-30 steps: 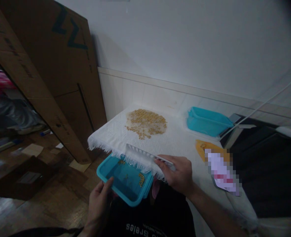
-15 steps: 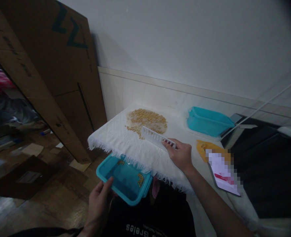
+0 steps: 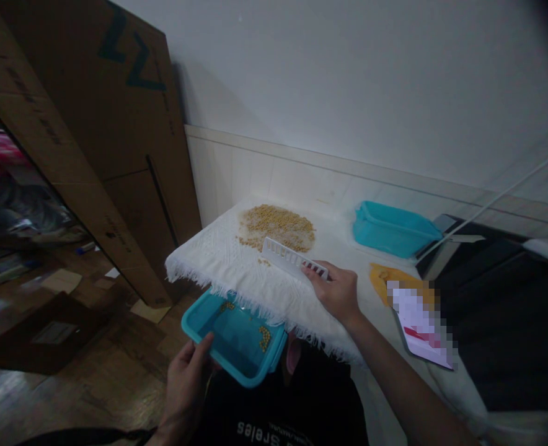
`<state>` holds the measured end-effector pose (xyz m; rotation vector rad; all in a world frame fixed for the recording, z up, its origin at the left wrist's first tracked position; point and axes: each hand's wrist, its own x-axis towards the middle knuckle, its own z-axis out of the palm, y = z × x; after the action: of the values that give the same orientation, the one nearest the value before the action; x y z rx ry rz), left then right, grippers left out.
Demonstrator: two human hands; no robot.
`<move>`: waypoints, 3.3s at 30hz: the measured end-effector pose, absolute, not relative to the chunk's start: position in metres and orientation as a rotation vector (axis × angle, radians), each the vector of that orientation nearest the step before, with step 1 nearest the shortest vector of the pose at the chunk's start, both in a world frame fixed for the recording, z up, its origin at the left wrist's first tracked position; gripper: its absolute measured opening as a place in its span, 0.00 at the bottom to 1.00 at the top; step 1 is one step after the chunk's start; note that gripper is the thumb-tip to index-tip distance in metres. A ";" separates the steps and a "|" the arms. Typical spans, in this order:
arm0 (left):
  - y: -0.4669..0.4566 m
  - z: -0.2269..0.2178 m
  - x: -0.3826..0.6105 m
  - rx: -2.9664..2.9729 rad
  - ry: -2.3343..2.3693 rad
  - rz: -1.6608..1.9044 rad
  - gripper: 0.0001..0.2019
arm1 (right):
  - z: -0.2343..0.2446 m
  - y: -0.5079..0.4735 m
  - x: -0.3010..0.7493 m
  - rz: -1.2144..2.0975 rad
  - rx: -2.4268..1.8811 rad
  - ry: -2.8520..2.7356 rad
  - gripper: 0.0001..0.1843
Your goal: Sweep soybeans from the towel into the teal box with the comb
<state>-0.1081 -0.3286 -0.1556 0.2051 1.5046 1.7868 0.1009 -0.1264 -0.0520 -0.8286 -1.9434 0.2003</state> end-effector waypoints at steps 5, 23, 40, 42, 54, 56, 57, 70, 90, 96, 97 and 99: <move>-0.329 -0.158 -0.108 0.198 1.470 1.789 0.21 | -0.049 -0.131 0.099 0.173 -0.817 -1.962 0.13; -0.328 -0.155 -0.110 0.182 1.493 1.786 0.22 | -0.051 -0.142 0.107 0.083 -0.833 -1.956 0.15; -0.329 -0.156 -0.110 0.211 1.491 1.788 0.21 | -0.055 -0.139 0.090 0.066 -0.747 -1.975 0.11; -0.329 -0.158 -0.111 0.211 1.493 1.791 0.21 | -0.057 -0.137 0.085 0.089 -0.717 -1.977 0.10; -0.326 -0.150 -0.114 0.203 1.547 1.826 0.22 | -0.061 -0.146 0.078 0.282 -0.536 -1.983 0.07; -0.325 -0.151 -0.116 0.213 1.549 1.831 0.22 | -0.060 -0.149 0.078 0.291 -0.508 -1.977 0.07; -0.325 -0.152 -0.117 0.213 1.549 1.836 0.21 | -0.060 -0.151 0.078 0.291 -0.493 -1.976 0.06; -0.327 -0.154 -0.113 0.210 1.538 1.785 0.21 | -0.045 -0.198 0.094 0.253 -0.415 -2.091 0.08; -0.326 -0.157 -0.113 0.217 1.523 1.808 0.21 | -0.057 -0.131 0.102 0.099 -0.925 -1.924 0.14; -0.325 -0.157 -0.113 0.197 1.508 1.814 0.21 | -0.055 -0.135 0.099 0.107 -0.873 -1.934 0.14; -0.325 -0.157 -0.113 0.196 1.502 1.814 0.21 | -0.055 -0.135 0.099 0.105 -0.866 -1.934 0.14; -0.326 -0.156 -0.113 0.200 1.487 1.819 0.21 | -0.056 -0.134 0.098 0.102 -0.863 -1.931 0.14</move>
<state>-0.1126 -0.3259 -0.1564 0.1999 1.4872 1.8192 0.0981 -0.1341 -0.0556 -0.8626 -1.9313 0.1023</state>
